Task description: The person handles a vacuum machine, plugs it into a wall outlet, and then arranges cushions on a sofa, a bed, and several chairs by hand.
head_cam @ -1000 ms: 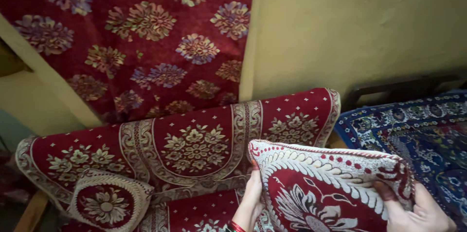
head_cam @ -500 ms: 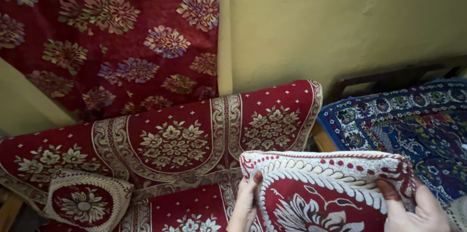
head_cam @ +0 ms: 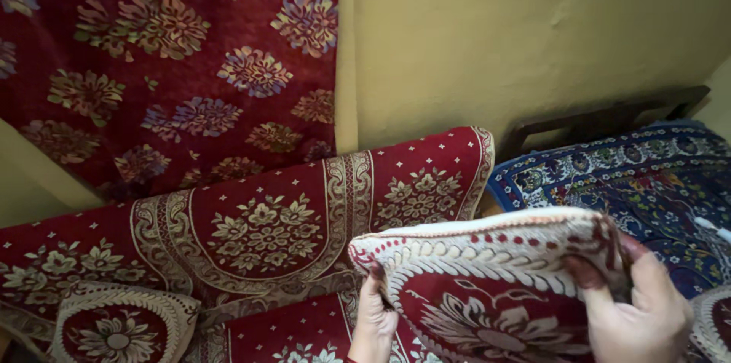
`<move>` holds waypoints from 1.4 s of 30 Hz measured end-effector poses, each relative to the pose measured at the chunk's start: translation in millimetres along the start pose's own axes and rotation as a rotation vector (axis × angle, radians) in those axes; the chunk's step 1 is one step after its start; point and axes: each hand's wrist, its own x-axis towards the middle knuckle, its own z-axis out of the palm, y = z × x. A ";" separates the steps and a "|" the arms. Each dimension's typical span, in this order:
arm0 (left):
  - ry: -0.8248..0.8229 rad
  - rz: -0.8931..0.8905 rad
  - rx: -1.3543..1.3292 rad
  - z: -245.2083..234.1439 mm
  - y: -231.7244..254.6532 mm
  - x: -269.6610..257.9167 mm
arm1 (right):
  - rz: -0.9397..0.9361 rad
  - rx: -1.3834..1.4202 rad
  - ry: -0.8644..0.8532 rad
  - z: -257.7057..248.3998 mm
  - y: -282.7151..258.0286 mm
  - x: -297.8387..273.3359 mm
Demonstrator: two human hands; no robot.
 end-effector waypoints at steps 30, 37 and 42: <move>-0.104 -0.210 0.096 52.5 110.6 9.9 | 0.553 1.051 -0.009 74.8 160.1 -80.0; -0.331 -0.421 0.776 86.8 175.2 -11.5 | 0.630 1.064 0.157 35.6 136.2 -66.6; -0.509 -0.465 1.018 134.2 155.3 -23.3 | 0.610 1.021 0.199 24.7 135.0 -77.2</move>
